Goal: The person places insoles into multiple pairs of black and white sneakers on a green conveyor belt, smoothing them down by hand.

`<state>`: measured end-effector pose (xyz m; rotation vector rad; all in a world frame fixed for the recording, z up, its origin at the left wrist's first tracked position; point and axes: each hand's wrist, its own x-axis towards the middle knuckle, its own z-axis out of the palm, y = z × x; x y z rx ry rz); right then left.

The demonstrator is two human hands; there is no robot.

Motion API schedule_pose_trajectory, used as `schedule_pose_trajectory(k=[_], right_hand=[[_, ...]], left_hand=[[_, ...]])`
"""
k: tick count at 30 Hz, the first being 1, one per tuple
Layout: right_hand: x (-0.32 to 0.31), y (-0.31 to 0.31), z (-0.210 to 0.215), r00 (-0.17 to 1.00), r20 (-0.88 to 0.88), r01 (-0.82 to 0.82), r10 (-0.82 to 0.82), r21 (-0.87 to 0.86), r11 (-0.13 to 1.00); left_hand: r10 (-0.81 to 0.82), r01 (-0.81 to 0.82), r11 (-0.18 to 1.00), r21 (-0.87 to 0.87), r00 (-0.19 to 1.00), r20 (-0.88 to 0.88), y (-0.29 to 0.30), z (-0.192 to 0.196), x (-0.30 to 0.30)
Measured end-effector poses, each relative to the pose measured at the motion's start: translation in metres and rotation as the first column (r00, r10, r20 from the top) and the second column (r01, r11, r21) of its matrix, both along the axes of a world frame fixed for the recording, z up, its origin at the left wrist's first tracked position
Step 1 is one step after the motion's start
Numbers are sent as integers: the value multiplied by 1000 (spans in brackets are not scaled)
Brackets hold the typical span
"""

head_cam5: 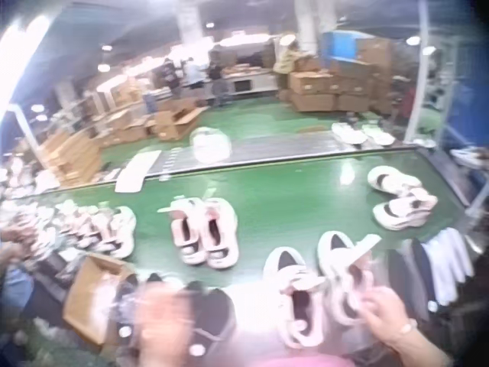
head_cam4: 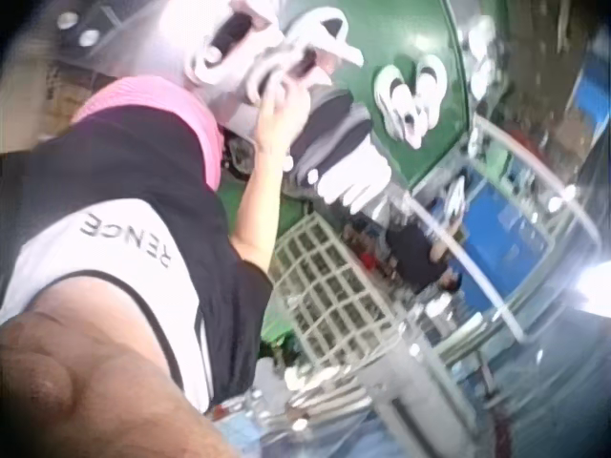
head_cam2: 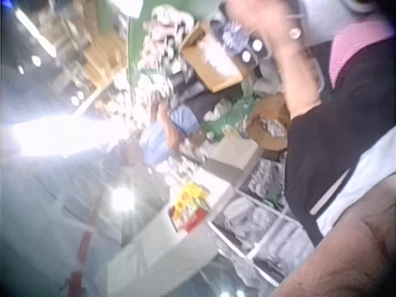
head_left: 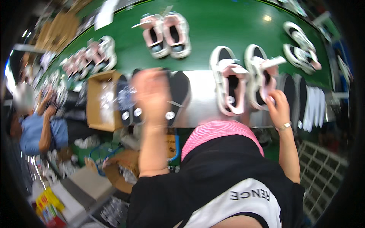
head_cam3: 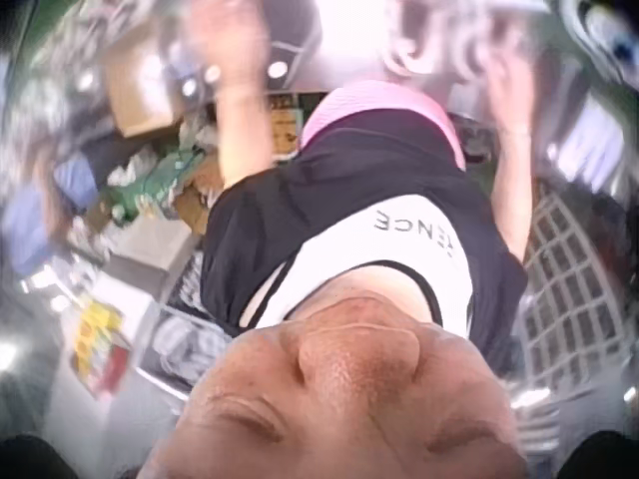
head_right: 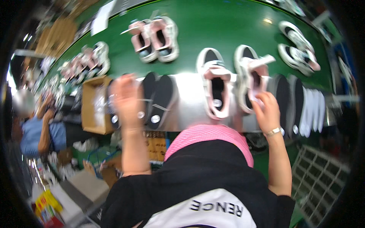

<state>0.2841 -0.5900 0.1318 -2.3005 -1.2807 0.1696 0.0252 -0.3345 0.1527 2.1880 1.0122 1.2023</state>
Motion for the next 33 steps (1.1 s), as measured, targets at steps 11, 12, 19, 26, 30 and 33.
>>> schedule_pose_trajectory(k=[11,12,19,26,30,33], right_hand=[[4,-24,-8,993,-96,29,-66,-343,939],[10,-30,-10,997,-66,21,-40,-276,961],[93,-96,-9,826,223,546,-517,-92,833],[120,-135,-33,719,160,686,-676,-317,655],[124,-136,-23,694,188,715,-695,-286,638],[128,-143,4,706,145,703,-693,-27,711]], left_hand=[[127,-125,992,26,989,-75,-8,2,-15],[-106,96,985,-142,992,-62,-36,1,12],[-615,714,693,-97,516,-596,-112,-50,99],[-575,670,732,-125,508,-641,-85,-28,63],[-656,674,736,-57,691,-303,-88,-15,100],[-680,671,733,-111,718,-149,-92,-14,171]])
